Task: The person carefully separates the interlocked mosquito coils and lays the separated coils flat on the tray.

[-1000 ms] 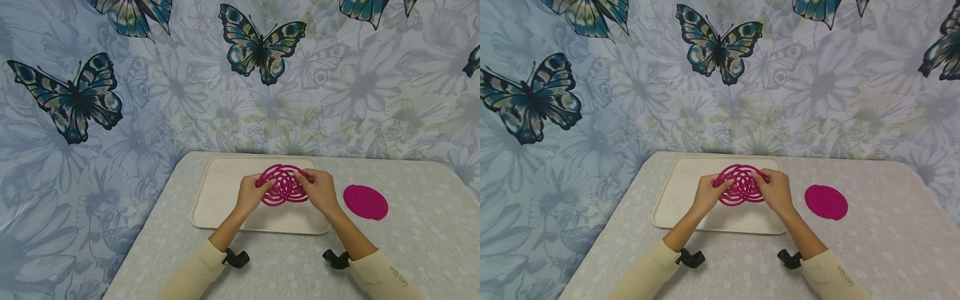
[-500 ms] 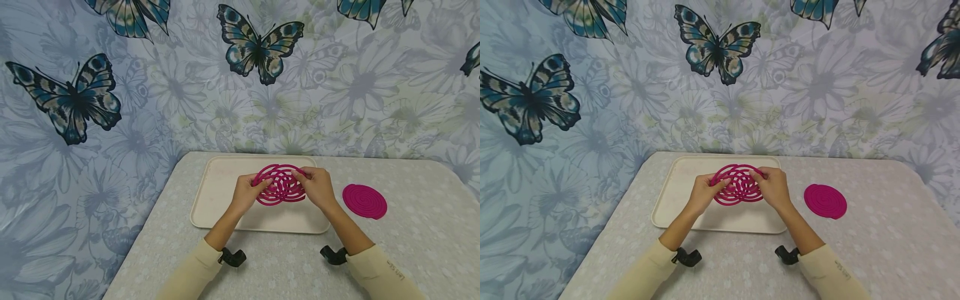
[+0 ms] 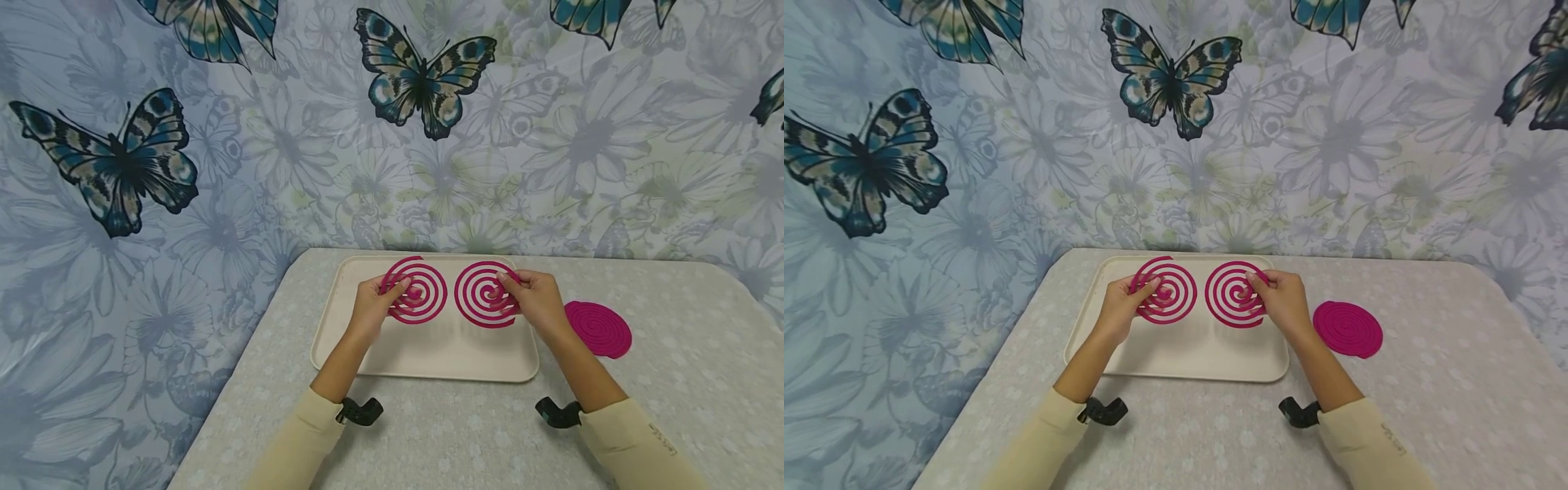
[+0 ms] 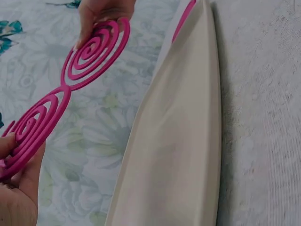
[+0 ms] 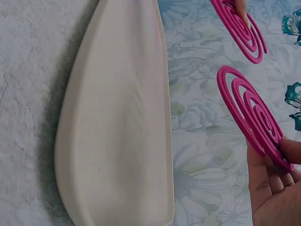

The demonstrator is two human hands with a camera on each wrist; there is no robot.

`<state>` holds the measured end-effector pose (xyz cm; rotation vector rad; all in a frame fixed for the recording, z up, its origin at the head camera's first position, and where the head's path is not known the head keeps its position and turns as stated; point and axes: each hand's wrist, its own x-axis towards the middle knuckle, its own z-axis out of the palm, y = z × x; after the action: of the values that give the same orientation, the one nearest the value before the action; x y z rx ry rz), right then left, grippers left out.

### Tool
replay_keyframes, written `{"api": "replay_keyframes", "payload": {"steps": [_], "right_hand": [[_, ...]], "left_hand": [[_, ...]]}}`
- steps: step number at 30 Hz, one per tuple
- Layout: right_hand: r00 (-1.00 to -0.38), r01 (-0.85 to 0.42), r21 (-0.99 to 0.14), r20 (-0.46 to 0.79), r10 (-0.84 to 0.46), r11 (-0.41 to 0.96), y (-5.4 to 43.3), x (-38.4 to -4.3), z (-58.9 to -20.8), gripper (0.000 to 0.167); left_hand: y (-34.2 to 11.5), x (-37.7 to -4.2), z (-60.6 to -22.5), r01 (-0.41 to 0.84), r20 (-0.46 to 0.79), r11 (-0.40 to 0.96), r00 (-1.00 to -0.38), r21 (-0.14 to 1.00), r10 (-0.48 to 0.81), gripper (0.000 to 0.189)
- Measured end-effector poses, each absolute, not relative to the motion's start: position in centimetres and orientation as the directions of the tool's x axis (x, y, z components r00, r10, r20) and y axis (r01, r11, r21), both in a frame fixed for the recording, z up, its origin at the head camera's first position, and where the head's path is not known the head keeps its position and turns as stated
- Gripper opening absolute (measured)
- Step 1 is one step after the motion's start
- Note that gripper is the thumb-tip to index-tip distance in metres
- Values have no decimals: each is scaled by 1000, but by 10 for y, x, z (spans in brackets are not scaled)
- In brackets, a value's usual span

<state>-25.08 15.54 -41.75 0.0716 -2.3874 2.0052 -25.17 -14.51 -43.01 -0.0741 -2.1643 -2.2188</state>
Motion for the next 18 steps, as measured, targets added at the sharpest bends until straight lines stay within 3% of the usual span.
{"api": "replay_keyframes", "payload": {"steps": [7, 12, 18], "right_hand": [[-992, 41, -976, -65, -109, 213, 149, -263, -424, 44], [-961, 192, -973, -213, -178, 131, 137, -280, -429, 44], [-927, 305, -952, -304, -219, 28, 108, -299, -434, 41]], "left_hand": [[-172, -263, -435, -85, -90, -142, -995, 986, -30, 35], [-196, -283, -445, -208, -230, -259, -972, 943, -56, 33], [-225, -307, -457, -339, -373, -332, -927, 880, -41, 26]]}}
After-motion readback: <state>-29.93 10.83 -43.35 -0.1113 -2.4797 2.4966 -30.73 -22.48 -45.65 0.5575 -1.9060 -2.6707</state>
